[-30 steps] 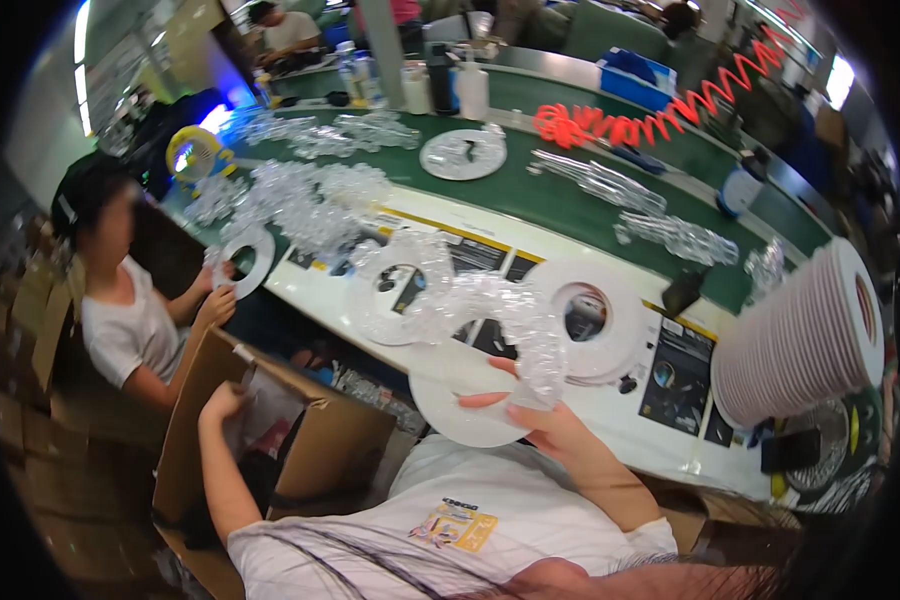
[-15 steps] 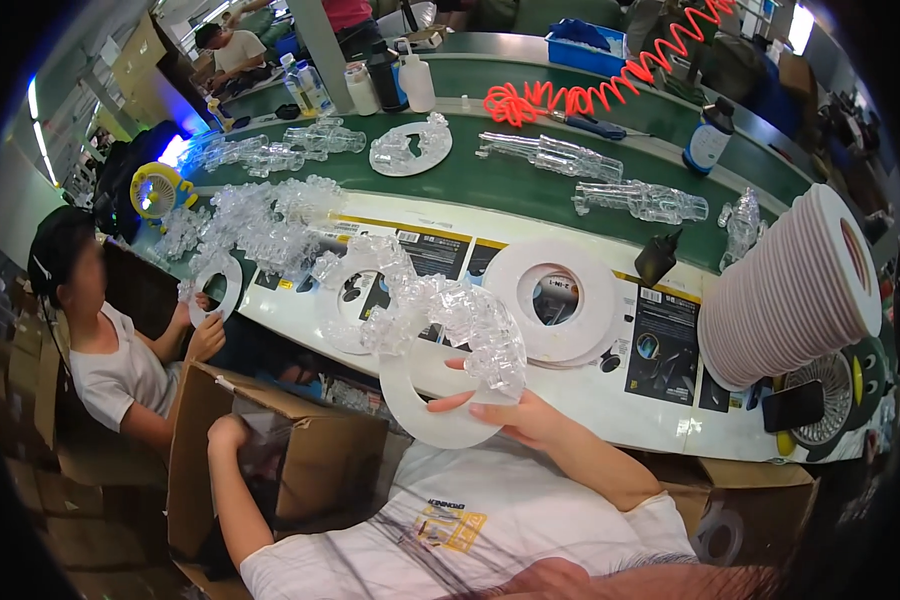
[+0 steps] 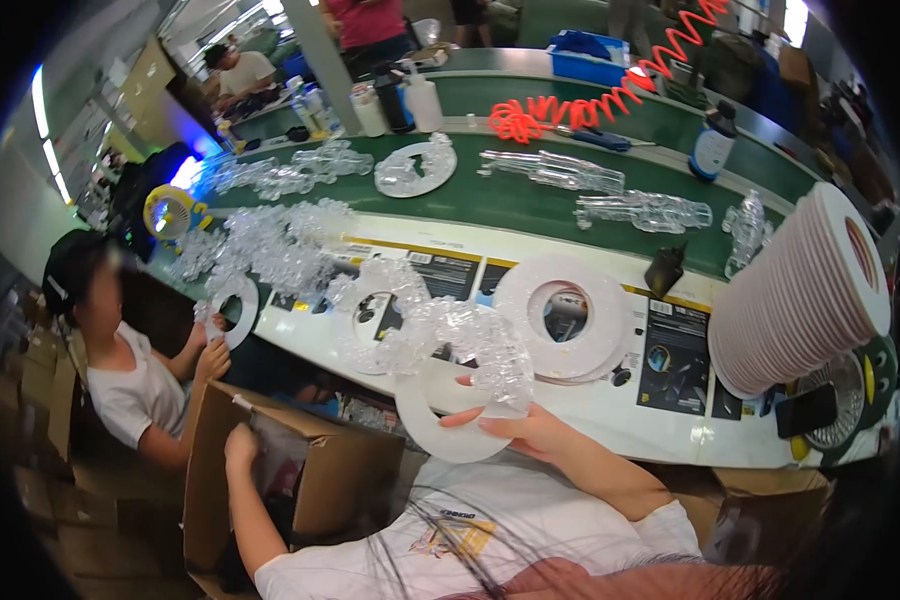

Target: Assembling circular LED light components and diffusers on a factory assembly line.

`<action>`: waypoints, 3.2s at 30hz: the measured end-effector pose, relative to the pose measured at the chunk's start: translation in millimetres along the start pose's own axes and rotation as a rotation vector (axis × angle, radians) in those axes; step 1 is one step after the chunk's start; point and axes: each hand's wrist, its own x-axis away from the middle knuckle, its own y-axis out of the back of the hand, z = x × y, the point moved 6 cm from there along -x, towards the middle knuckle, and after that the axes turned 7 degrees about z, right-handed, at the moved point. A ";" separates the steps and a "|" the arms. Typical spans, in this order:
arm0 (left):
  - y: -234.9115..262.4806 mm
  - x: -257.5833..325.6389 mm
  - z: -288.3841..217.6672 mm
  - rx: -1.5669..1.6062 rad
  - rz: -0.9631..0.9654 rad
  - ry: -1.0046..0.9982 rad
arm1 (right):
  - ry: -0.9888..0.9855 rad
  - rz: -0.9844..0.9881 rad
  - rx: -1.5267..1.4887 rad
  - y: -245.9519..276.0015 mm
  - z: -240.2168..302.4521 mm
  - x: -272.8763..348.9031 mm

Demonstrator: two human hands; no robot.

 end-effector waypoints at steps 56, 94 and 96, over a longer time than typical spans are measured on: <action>26.4 205.1 -290.4 0.525 -0.273 -1.005 | -0.042 -0.271 -0.052 36.3 -27.5 3.4; 26.1 202.5 -309.2 0.377 -0.369 -1.023 | 0.067 -0.408 -0.003 42.0 -35.7 3.3; 26.2 202.9 -310.1 0.368 -0.384 -1.052 | 0.065 -0.410 0.014 38.3 -33.5 2.0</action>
